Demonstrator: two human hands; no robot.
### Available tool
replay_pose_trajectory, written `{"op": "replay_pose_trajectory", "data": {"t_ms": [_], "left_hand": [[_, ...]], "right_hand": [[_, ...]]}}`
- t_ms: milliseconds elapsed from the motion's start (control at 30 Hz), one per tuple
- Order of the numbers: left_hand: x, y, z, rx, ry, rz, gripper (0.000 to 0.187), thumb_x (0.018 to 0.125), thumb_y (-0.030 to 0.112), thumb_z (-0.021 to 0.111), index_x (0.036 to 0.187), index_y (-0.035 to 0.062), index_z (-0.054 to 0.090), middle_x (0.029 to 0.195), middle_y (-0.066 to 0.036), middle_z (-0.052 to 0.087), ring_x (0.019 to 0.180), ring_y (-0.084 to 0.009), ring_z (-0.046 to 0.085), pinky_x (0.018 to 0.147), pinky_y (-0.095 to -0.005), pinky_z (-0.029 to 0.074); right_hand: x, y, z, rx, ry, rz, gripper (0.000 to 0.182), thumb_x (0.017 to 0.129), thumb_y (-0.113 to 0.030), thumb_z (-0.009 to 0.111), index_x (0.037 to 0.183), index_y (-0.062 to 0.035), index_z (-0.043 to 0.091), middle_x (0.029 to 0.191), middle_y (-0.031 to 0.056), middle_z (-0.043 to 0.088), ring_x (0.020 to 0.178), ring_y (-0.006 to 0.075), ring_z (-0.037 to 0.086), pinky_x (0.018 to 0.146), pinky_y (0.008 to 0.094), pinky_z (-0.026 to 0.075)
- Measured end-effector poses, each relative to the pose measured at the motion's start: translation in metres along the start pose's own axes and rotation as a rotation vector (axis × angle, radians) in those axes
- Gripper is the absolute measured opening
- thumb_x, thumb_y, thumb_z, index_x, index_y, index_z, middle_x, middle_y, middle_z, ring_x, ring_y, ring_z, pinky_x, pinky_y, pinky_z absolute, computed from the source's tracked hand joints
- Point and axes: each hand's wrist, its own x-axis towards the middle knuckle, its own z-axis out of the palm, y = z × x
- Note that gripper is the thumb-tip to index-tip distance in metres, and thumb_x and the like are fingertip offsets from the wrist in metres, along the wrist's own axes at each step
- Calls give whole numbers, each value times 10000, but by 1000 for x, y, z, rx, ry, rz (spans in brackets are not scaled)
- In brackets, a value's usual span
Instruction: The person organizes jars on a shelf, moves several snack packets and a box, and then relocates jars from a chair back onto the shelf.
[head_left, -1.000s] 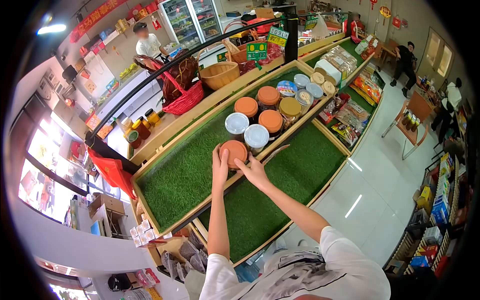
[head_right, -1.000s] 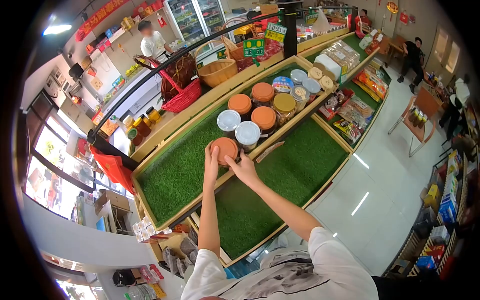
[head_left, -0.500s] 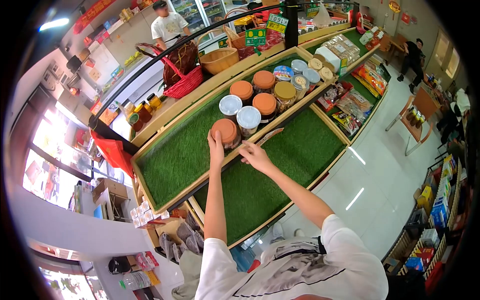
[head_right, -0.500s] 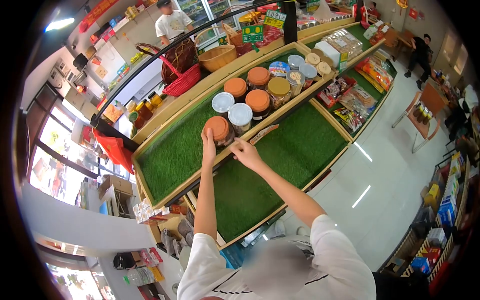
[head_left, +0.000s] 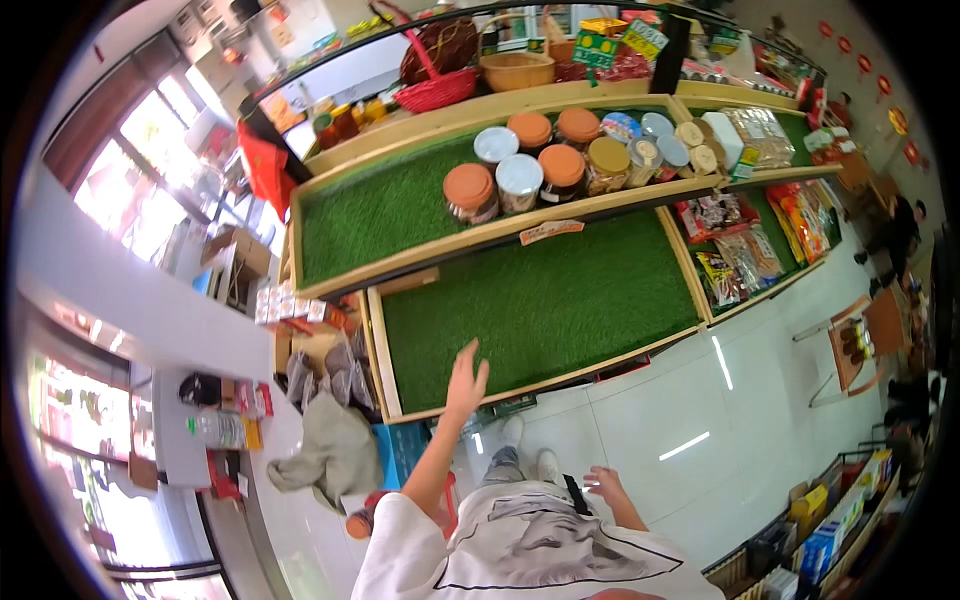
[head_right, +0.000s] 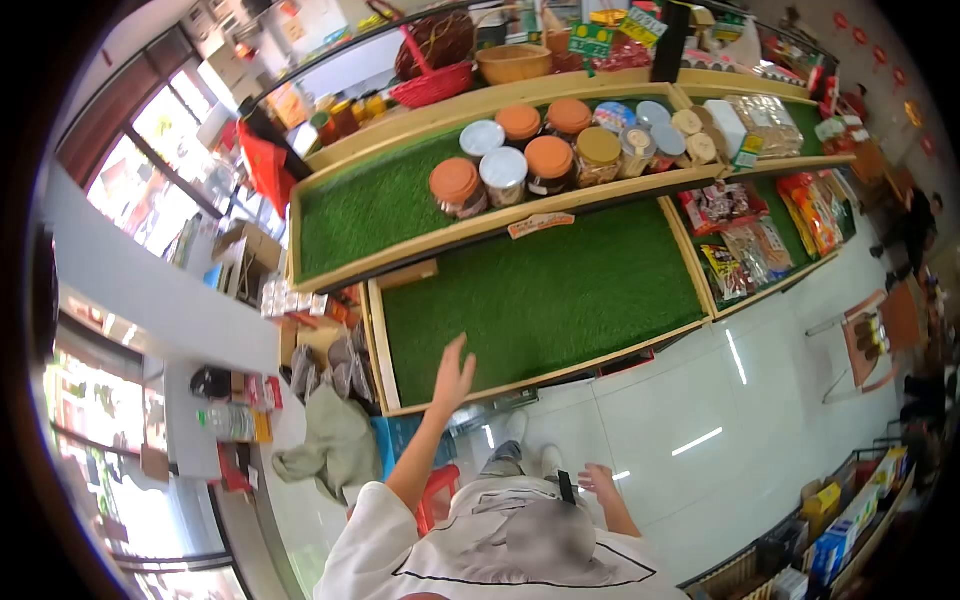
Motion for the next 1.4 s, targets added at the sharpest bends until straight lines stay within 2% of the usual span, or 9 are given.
{"op": "replay_pose_trajectory", "data": {"t_ms": [100, 367, 433, 600, 800, 967, 1133, 1200, 1400], "left_hand": [[-128, -48, 34, 38, -155, -176, 532, 900, 249, 563, 1336, -20, 418, 1332, -261, 446, 1222, -406, 454, 1039, -423, 369], [-414, -116, 26, -44, -521, -1104, 543, 858, 410, 509, 1187, -15, 592, 1191, -312, 561, 1131, -412, 546, 948, -444, 443], [-468, -123, 30, -2, -8, -1225, 511, 833, 373, 560, 1157, -20, 597, 1121, -260, 623, 1052, -389, 602, 932, -439, 462], [-541, -143, 19, -129, 319, -1437, 422, 834, 279, 586, 1132, -19, 612, 1096, -262, 629, 1016, -374, 615, 894, -423, 476], [-603, -226, -3, -356, 1187, -1273, 366, 899, 292, 551, 1101, -5, 619, 1038, -191, 654, 978, -313, 619, 878, -392, 472], [-612, -280, -108, -717, 1528, -1355, 421, 935, 291, 540, 1271, 41, 503, 1250, -164, 532, 1095, -248, 546, 915, -378, 453], [-624, -369, -172, -998, 1489, -1108, 607, 943, 518, 407, 1424, 156, 333, 1443, -87, 379, 1283, -307, 413, 1047, -429, 370], [-617, -411, -172, -1213, 1418, -1171, 602, 917, 541, 410, 1381, 158, 392, 1388, -79, 439, 1246, -275, 454, 1004, -408, 409], [-588, -345, -199, -1490, 1346, -1036, 634, 928, 507, 408, 1412, 103, 343, 1399, -141, 406, 1282, -296, 418, 1011, -425, 406]], "right_hand": [[-10, 37, -24, 20, -12, 205, 466, 846, -284, 577, 1205, 3, 501, 1038, 202, 644, 814, 296, 664, 698, 384, 563], [44, -25, 32, -315, -252, -80, 404, 885, -249, 505, 1207, -7, 510, 1037, 173, 623, 905, 280, 633, 717, 370, 541], [46, -67, 74, -382, -226, -105, 418, 891, -277, 511, 1214, -12, 511, 1052, 168, 616, 890, 276, 625, 711, 363, 535], [51, -83, 172, -562, -321, -95, 449, 903, -334, 517, 1236, -34, 493, 1067, 147, 596, 881, 264, 602, 776, 361, 513], [21, 36, 318, -1037, -543, 61, 422, 918, -351, 508, 1235, -73, 512, 1086, 136, 605, 888, 250, 625, 752, 355, 524], [20, 201, 461, -1367, -847, 140, 481, 918, -410, 519, 1255, -67, 510, 1125, 113, 610, 860, 211, 634, 719, 308, 523], [-27, 319, 644, -1429, -886, -609, 646, 849, -467, 654, 1327, -72, 475, 1296, 123, 531, 1181, 226, 507, 972, 345, 425], [29, 380, 668, -1015, -1193, -512, 569, 855, -406, 655, 1308, -100, 498, 1290, 95, 534, 1215, 219, 484, 1019, 329, 380], [-17, 387, 651, -1250, -902, -539, 850, 659, -572, 753, 1320, -113, 479, 1338, 216, 469, 1243, 372, 447, 1031, 410, 378]]}}
